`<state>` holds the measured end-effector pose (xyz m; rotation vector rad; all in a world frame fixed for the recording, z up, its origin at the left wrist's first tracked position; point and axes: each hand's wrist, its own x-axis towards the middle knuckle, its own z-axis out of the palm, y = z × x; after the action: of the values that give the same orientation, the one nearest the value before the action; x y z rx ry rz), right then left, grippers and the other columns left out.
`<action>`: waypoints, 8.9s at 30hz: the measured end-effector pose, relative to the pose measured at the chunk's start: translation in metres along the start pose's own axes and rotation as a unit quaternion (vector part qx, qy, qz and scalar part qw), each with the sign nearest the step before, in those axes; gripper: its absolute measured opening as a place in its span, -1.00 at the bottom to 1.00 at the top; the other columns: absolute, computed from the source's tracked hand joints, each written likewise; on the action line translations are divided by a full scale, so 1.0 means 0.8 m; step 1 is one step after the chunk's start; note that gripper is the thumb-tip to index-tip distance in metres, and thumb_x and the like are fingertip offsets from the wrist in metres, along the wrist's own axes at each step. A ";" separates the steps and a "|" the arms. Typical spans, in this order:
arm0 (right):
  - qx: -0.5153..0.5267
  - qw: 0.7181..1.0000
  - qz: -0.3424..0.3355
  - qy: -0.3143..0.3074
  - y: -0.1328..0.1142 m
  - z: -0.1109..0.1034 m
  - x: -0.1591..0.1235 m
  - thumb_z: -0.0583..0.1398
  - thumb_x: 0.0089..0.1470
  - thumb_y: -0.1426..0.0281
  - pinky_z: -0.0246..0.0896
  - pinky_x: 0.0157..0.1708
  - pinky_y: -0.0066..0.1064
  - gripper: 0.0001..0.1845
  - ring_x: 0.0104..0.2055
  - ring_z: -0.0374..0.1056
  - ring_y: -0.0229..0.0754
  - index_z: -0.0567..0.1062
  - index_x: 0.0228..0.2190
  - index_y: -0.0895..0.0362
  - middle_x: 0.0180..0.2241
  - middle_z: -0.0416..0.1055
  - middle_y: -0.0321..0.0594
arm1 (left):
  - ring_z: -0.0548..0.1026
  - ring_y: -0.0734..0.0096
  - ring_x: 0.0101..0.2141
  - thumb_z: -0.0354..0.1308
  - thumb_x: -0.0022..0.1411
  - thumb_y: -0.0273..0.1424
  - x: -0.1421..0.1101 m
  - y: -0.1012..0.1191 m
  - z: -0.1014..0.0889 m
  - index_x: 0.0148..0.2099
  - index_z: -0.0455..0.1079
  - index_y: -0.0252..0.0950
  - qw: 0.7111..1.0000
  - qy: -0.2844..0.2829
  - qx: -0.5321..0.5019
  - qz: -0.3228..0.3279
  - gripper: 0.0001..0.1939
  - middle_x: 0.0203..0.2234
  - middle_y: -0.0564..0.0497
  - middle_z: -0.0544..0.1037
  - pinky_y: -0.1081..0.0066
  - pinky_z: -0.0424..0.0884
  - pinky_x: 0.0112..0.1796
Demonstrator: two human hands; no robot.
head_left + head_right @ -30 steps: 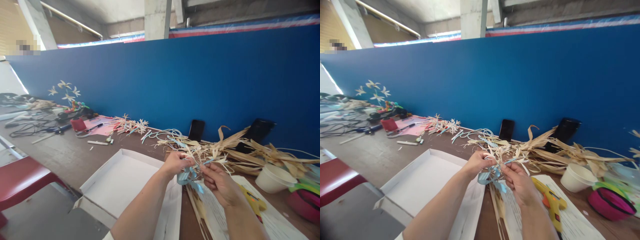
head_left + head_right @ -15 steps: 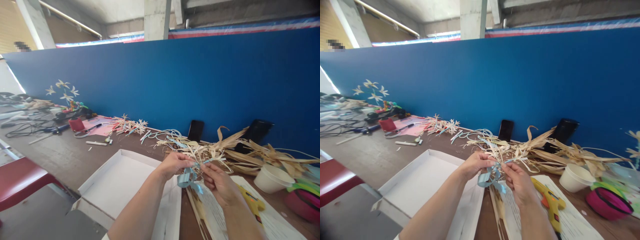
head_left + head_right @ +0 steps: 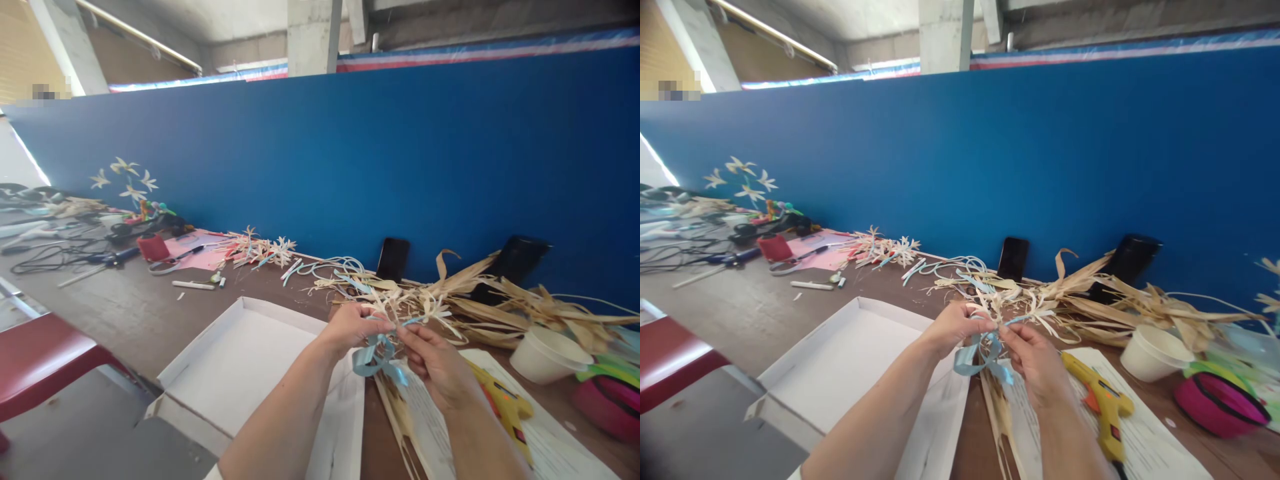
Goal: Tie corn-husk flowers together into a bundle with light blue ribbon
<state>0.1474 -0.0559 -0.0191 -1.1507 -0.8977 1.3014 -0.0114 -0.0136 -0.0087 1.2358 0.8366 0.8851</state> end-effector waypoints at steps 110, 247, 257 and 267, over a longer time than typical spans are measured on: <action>0.144 0.985 0.069 -0.065 0.001 -0.003 0.005 0.37 -0.24 0.55 -0.09 -0.75 -0.70 -0.75 -0.60 0.03 -0.51 0.49 -0.42 0.20 -0.49 0.23 -0.36 | 0.15 0.64 -0.67 0.26 -0.13 -0.25 0.001 0.005 -0.006 -0.38 0.46 -0.37 0.990 0.092 0.107 -0.004 -0.72 -0.69 0.14 0.31 0.56 0.08 -0.61; 0.239 0.951 -0.069 0.186 -0.005 -0.006 0.015 0.39 -0.44 0.37 -0.26 -0.87 -0.70 -0.63 -0.75 0.00 -0.51 0.32 -0.57 0.15 -0.69 0.17 -0.52 | 0.50 0.17 -0.28 -0.07 0.19 -0.47 -0.083 -0.023 0.044 0.22 0.06 -0.42 0.664 0.147 0.733 0.016 -0.47 0.01 -0.31 0.33 0.29 0.41 -0.33; 0.232 0.937 -0.108 0.237 -0.009 -0.010 0.016 0.38 -0.38 0.32 -0.22 -0.84 -0.67 -0.65 -0.73 0.02 -0.47 0.31 -0.61 0.15 -0.73 0.16 -0.49 | 0.47 0.24 -0.32 -0.12 0.26 -0.28 -0.091 0.004 -0.006 -0.29 0.38 -0.30 0.682 0.313 0.660 0.018 -0.70 -0.33 -0.10 0.45 0.33 0.33 -0.33; 0.259 0.934 -0.134 0.205 -0.054 -0.002 0.020 0.38 -0.38 0.35 -0.25 -0.85 -0.68 -0.66 -0.74 -0.01 -0.50 0.33 -0.58 0.17 -0.70 0.15 -0.51 | 0.33 0.24 -0.04 0.33 -0.16 -0.47 -0.002 0.036 -0.042 0.17 0.19 -0.17 0.967 0.004 0.214 0.137 -0.21 0.05 -0.12 0.32 0.36 0.28 -0.12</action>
<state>0.1615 -0.0365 0.0205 -0.8009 -0.3511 0.9410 -0.0452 0.0021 0.0151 1.7577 0.9062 0.9579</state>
